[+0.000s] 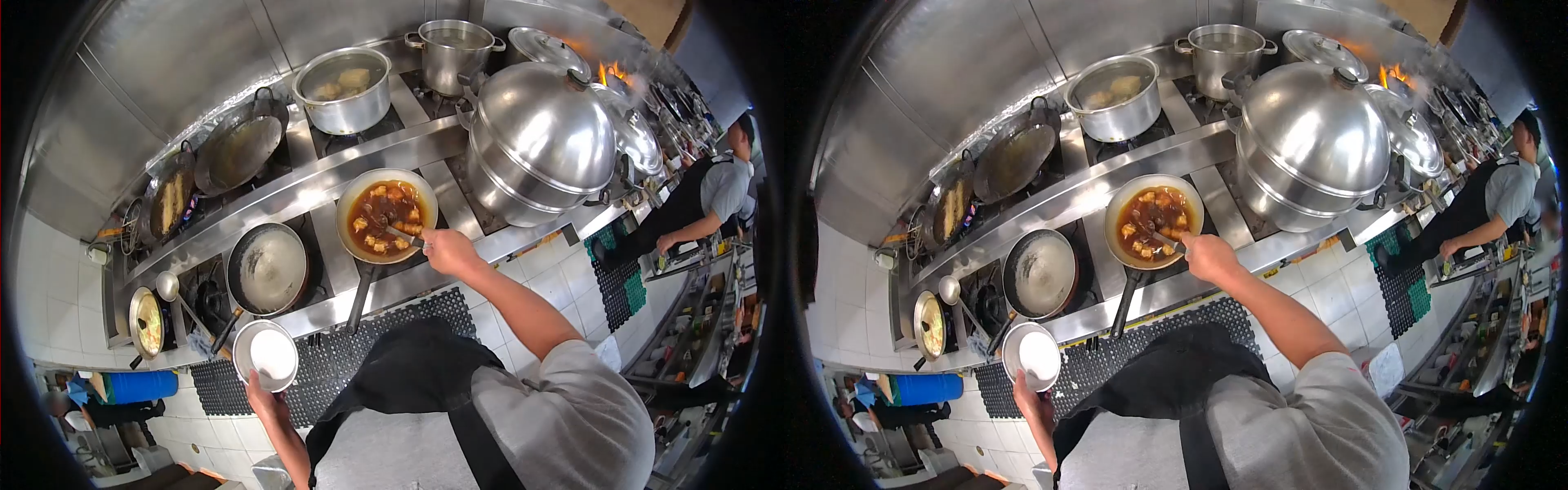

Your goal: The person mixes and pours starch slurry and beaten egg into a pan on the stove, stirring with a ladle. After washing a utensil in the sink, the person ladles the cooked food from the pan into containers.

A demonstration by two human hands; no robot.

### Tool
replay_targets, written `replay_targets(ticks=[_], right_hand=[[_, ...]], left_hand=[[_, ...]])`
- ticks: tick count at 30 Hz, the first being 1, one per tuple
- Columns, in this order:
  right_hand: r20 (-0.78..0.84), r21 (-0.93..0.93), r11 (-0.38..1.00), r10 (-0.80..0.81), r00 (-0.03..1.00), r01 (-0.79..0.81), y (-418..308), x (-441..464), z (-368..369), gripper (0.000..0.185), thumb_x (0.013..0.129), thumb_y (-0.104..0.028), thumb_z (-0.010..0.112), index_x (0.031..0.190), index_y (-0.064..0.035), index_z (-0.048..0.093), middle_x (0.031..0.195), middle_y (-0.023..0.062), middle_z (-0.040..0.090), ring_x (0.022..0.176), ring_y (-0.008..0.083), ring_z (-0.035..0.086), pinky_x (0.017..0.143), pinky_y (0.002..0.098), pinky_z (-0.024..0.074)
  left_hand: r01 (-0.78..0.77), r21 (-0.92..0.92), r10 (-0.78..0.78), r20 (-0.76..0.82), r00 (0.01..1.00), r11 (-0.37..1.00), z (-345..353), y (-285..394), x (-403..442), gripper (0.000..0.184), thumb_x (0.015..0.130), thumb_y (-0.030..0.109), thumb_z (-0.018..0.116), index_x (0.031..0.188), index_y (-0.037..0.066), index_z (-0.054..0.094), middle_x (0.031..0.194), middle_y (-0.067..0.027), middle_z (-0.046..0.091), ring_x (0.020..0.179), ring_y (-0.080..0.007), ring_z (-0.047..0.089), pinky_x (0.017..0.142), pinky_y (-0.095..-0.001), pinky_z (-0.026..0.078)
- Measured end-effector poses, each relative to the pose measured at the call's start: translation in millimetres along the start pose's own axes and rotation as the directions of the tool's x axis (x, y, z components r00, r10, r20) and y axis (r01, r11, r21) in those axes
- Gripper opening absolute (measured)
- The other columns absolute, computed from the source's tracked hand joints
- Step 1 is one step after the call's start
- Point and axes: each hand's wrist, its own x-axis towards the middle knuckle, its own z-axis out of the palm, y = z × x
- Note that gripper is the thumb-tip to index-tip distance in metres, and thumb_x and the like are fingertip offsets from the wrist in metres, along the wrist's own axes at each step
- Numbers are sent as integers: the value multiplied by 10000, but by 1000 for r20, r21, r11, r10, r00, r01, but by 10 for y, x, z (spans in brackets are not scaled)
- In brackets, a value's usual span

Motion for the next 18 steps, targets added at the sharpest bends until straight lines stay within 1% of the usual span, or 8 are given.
replay_targets(ticks=[1,4,6,9,12,13,16,18], right_hand=[[-3,-55,993,-103,995,103,5,-79,-84,163,871,-113,662,1020,-55,631,897,193,716,893,396,703,779,521,546],[-105,-182,964,-215,971,194,-42,-365,-498,145,876,-103,655,1011,-66,615,895,166,693,852,383,699,747,505,552],[-145,-233,954,-225,964,187,-47,-487,-770,112,885,-96,643,985,-67,601,881,154,671,824,377,692,723,493,554],[-176,-308,940,-206,963,145,-87,-536,-1025,76,897,-86,627,955,-65,583,856,144,649,801,368,686,698,485,555],[-191,-345,932,-190,963,115,-12,-491,-1041,55,897,-72,615,943,-64,586,838,140,641,796,364,683,682,484,552],[-195,-351,931,-181,964,104,0,-476,-1029,52,896,-70,614,940,-64,587,838,141,641,797,364,683,679,483,551],[-204,-365,926,-177,963,93,36,-449,-997,48,892,-66,615,932,-62,590,841,143,643,791,363,684,669,477,550],[-209,-372,923,-186,960,98,58,-436,-989,51,889,-65,618,932,-61,592,844,145,645,783,364,684,660,475,549]], left_hand=[[-3,8,3,-7,1000,1000,-14,23,-1,470,1025,396,554,1301,15,528,1009,-125,676,722,-222,688,464,-298,449],[-7,16,8,-53,999,1000,6,121,-73,496,1018,399,566,1321,9,523,1062,-133,672,769,-228,696,485,-304,475],[-21,-2,21,-102,995,1000,-6,130,-109,497,1021,400,560,1336,17,519,1096,-138,671,791,-235,702,491,-309,485],[-23,-14,22,-81,996,1000,-82,118,-123,500,1023,401,556,1356,30,509,1103,-140,674,798,-239,705,489,-311,486],[-2,16,3,-87,996,1000,-239,69,-23,506,1026,403,555,1369,35,496,1098,-139,676,785,-236,704,487,-314,488],[25,38,-18,-155,988,999,-227,102,-30,499,1031,398,548,1362,29,492,1078,-135,679,767,-235,703,486,-317,491],[-2,11,4,-151,989,1000,-251,152,-55,417,1019,415,575,1247,66,553,998,-95,703,692,-199,687,476,-282,449],[-9,3,9,-183,983,1000,-278,147,-41,429,1018,414,576,1251,55,547,996,-94,694,687,-190,670,471,-276,435]])
